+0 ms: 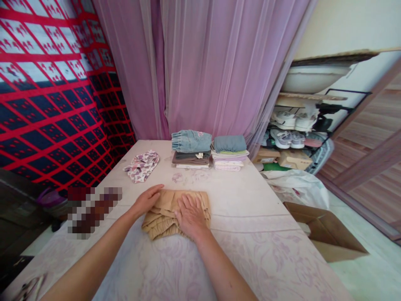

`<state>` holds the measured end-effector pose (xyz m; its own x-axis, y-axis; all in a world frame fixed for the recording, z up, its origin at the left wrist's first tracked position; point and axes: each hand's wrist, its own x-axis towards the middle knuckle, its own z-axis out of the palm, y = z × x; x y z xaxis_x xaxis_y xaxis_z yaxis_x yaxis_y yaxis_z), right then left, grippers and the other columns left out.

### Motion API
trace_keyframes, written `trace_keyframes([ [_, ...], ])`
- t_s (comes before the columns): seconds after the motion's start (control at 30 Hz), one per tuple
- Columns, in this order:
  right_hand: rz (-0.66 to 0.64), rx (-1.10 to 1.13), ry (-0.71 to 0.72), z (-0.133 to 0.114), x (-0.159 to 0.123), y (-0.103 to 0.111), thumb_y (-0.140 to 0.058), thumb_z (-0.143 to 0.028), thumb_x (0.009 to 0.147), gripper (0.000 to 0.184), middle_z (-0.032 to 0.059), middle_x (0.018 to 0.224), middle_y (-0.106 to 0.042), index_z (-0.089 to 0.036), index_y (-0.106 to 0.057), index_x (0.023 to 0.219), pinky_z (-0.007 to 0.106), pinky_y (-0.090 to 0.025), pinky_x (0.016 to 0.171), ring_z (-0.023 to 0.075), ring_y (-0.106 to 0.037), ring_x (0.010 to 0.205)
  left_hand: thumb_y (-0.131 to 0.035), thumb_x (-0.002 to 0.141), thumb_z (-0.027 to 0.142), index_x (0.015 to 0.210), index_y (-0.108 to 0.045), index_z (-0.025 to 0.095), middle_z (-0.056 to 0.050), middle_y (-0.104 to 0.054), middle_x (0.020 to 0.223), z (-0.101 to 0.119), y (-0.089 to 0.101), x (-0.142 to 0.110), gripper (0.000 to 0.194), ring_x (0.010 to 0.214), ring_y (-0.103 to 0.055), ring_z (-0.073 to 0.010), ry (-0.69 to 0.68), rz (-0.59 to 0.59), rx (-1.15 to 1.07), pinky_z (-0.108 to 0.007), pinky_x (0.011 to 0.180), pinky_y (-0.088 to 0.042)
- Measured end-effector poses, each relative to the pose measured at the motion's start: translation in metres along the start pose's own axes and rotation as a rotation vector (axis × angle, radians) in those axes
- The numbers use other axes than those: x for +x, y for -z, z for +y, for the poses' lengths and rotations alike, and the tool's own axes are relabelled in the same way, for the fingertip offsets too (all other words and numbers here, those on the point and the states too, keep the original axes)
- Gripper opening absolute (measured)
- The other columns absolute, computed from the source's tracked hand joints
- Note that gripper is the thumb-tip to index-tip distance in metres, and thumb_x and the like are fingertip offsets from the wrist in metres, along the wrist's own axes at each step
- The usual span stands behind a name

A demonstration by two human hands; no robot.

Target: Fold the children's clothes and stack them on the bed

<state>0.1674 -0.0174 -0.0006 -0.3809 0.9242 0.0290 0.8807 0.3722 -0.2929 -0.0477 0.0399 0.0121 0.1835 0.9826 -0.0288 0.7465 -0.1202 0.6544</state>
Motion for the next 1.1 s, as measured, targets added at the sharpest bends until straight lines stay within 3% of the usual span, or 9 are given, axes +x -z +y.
trace_keyframes([
  [0.07,0.004,-0.009,0.006,0.001,-0.001,0.0,-0.028,-0.043,0.095,0.053,0.0094,0.151,-0.031,-0.021,-0.04,0.142,0.051,-0.007,0.114,0.0244,-0.022,0.141,-0.043,0.086,0.036,0.127,-0.053,0.015,-0.012,-0.056,0.133,-0.012,0.009,-0.006,0.048,0.119,-0.055,-0.0225,0.197,0.091,-0.009,-0.035,0.1,-0.043],
  [0.13,0.017,-0.016,0.015,0.001,-0.001,0.001,-0.029,-0.043,0.095,0.052,0.0091,0.151,-0.031,-0.023,-0.039,0.142,0.051,-0.007,0.113,0.0248,-0.022,0.141,-0.046,0.084,0.042,0.119,-0.058,0.013,-0.014,-0.065,0.117,-0.017,0.014,-0.011,0.047,0.101,-0.065,-0.0236,0.317,0.053,-0.025,-0.033,0.083,-0.051],
  [0.27,0.03,-0.038,0.032,-0.001,-0.001,0.001,-0.03,-0.043,0.095,0.051,0.0089,0.151,-0.033,-0.027,-0.037,0.143,0.052,-0.009,0.112,0.0261,-0.025,0.139,-0.057,0.078,0.046,0.096,-0.065,0.014,-0.008,-0.072,0.084,-0.014,0.014,-0.013,0.038,0.071,-0.069,-0.0208,0.418,-0.092,-0.075,-0.025,0.056,-0.051],
  [0.4,0.045,-0.064,0.032,-0.001,-0.003,-0.002,-0.03,-0.043,0.096,0.048,0.0085,0.15,-0.035,-0.029,-0.042,0.14,0.053,-0.009,0.111,0.027,-0.026,0.138,-0.064,0.072,0.034,0.088,-0.063,0.013,-0.006,-0.071,0.074,-0.001,0.009,-0.01,0.026,0.064,-0.066,-0.0192,0.489,-0.103,-0.082,-0.023,0.052,-0.047],
  [0.6,0.048,-0.004,0.047,-0.001,-0.004,0.002,-0.036,-0.04,0.095,0.039,0.0082,0.148,-0.039,-0.027,-0.059,0.124,0.055,-0.009,0.111,0.0283,-0.028,0.138,-0.056,0.077,0.025,0.089,-0.059,0.018,-0.001,-0.069,0.089,0.034,0.004,-0.02,0.014,0.082,-0.064,-0.0163,0.358,0.057,-0.038,-0.021,0.064,-0.045],
  [0.73,0.022,0.156,0.086,0.01,-0.005,0.013,-0.044,-0.03,0.091,0.034,0.0103,0.141,-0.048,-0.022,-0.062,0.118,0.047,-0.022,0.111,0.0245,-0.039,0.132,-0.057,0.074,0.021,0.085,-0.056,0.021,0.0,-0.066,0.086,0.067,0.005,-0.02,0.012,0.082,-0.061,-0.0171,0.257,0.12,0.057,-0.024,0.07,-0.041],
  [0.87,0.165,0.365,0.014,0.027,-0.007,0.021,-0.045,-0.022,0.086,0.04,0.0104,0.129,-0.059,-0.019,-0.059,0.123,0.035,-0.039,0.102,0.0202,-0.054,0.119,-0.057,0.073,0.021,0.083,-0.056,0.022,-0.001,-0.066,0.086,0.098,0.004,-0.014,0.011,0.082,-0.06,-0.0191,0.166,0.125,0.207,-0.026,0.07,-0.04],
  [1.0,0.285,0.513,-0.01,0.039,-0.011,0.023,-0.041,-0.018,0.085,0.042,0.0086,0.122,-0.064,-0.02,-0.059,0.122,0.034,-0.044,0.097,0.0195,-0.058,0.112,-0.057,0.073,0.022,0.09,-0.057,0.021,-0.005,-0.066,0.094,0.127,-0.003,-0.007,0.016,0.087,-0.061,-0.0208,0.12,0.083,0.351,-0.027,0.072,-0.042],
  [1.1,0.38,0.652,-0.138,0.051,-0.011,0.027,-0.037,-0.02,0.087,0.038,0.0066,0.111,-0.069,-0.021,-0.06,0.116,0.032,-0.049,0.089,0.0177,-0.064,0.098,-0.056,0.074,0.02,0.097,-0.058,0.021,-0.007,-0.065,0.101,0.147,-0.014,-0.003,0.023,0.092,-0.061,-0.0215,0.084,0.034,0.422,-0.028,0.076,-0.043],
])
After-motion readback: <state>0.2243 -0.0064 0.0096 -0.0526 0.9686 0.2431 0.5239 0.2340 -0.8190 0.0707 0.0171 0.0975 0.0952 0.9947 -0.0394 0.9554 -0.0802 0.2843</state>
